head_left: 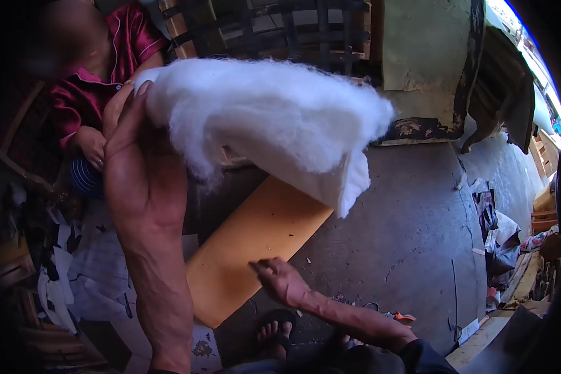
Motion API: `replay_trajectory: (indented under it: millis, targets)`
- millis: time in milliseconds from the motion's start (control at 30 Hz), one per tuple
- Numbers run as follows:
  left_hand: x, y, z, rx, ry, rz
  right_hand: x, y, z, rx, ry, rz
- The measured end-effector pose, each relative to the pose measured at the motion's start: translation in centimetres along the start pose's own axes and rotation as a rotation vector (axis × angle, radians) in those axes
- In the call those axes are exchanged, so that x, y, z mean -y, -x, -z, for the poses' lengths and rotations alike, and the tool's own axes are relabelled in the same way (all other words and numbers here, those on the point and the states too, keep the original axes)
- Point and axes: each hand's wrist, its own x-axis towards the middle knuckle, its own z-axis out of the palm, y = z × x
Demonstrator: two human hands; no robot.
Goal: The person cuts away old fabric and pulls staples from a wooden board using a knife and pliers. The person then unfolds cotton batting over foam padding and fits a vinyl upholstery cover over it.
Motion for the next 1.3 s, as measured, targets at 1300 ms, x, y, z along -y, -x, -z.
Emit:
replay_trajectory:
  millis: [1300]
  targets:
    - [3.6,2.5,-1.5,-0.199,-0.162,-0.172,-11.0,-5.4,1.7,-0.019,0.433,-0.133]
